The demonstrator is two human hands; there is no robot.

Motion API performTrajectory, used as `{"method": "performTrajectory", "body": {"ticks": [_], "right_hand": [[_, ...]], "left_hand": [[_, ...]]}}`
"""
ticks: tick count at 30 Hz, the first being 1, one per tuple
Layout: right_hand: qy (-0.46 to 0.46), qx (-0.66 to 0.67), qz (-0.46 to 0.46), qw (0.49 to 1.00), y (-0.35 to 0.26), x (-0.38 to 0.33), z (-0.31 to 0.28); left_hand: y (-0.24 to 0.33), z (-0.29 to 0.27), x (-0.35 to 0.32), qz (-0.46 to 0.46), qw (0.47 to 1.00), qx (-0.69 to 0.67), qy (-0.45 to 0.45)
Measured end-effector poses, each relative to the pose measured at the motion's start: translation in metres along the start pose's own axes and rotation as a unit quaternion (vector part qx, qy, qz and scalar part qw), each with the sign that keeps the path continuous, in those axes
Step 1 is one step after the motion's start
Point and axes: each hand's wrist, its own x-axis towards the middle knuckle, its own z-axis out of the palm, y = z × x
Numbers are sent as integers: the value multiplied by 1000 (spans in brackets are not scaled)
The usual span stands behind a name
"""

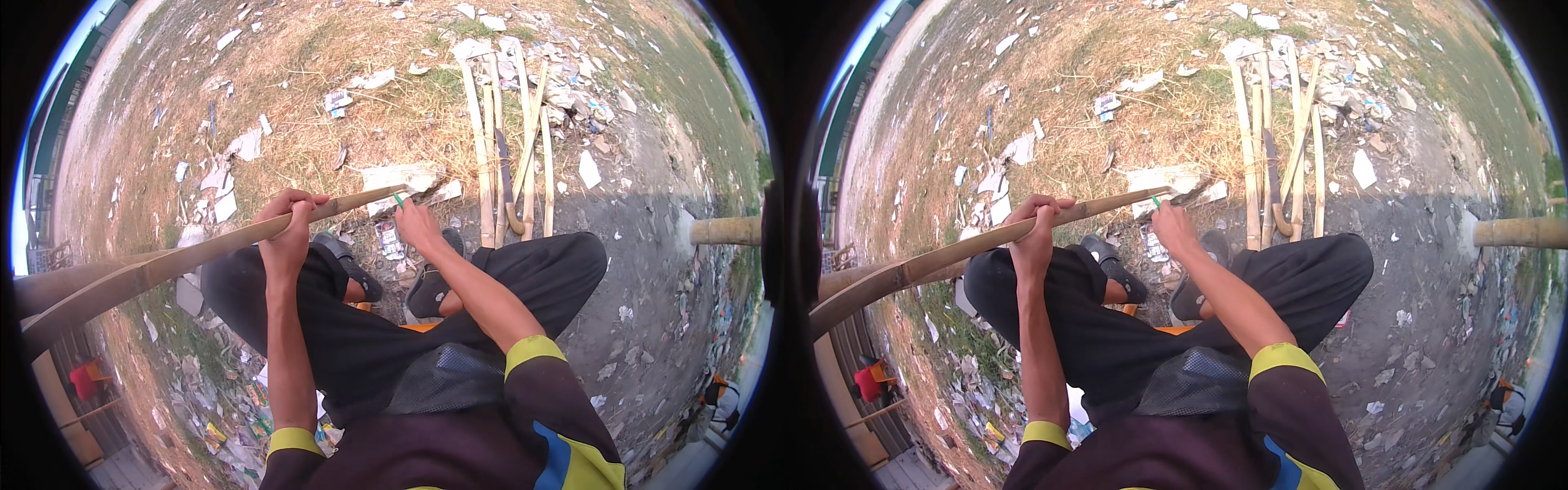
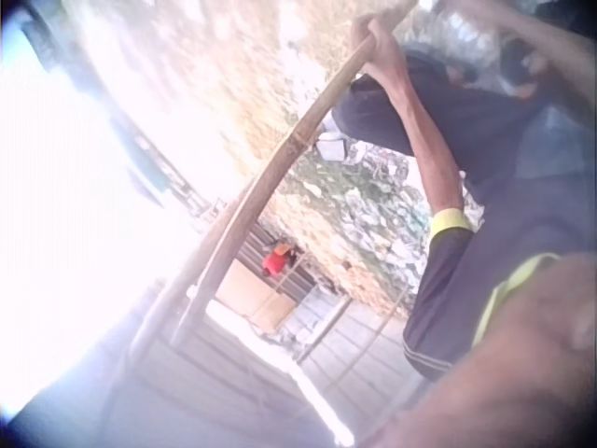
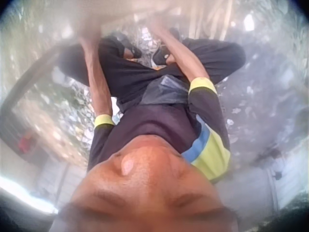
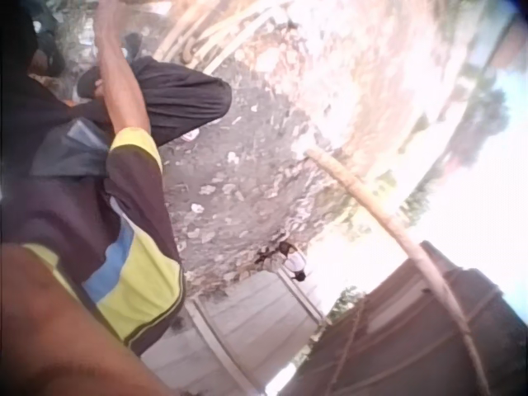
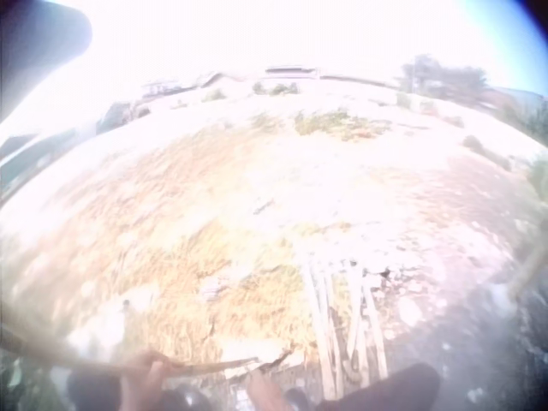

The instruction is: The person sits on the ground and uses a small knife to peel the outer layer off a long bamboo pole. They hold the pole with their left hand and scrape along its length with the knife in their right hand, removing strips of bark.

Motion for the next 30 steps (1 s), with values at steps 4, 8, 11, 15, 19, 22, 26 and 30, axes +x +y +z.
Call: {"method": "performTrajectory", "body": {"ticks": [4, 8, 11, 15, 19, 22, 26, 30], "right_hand": [[10, 46, -38, 998, -26, -10, 3], [3, -10, 3, 1000, 11, 4, 9], [-6, 9, -19, 1000, -10, -7, -2], [-10, -16, 16, 1000, 16, 9, 17], [-24, -26, 24, 999, 20, 20, 7], [-30, 5, 33, 999, 2, 8, 4], [-38, -41, 55, 997, 54, 36, 23], [-7, 2, 19, 1000, 25, 22, 13]], "left_hand": [[0, 0, 1, -4, 1000, 4, 14], [5, 5, 0, 5, 1000, -4, 3], [7, 10, -1, 4, 1000, -7, 2], [9, 11, 1, 19, 999, 28, -14], [11, 13, 0, 14, 999, 30, -6], [11, 11, 3, 9, 1000, 4, -4], [10, 10, 6, 45, 998, 42, -23], [8, 9, 7, 46, 998, 49, -16]]}}
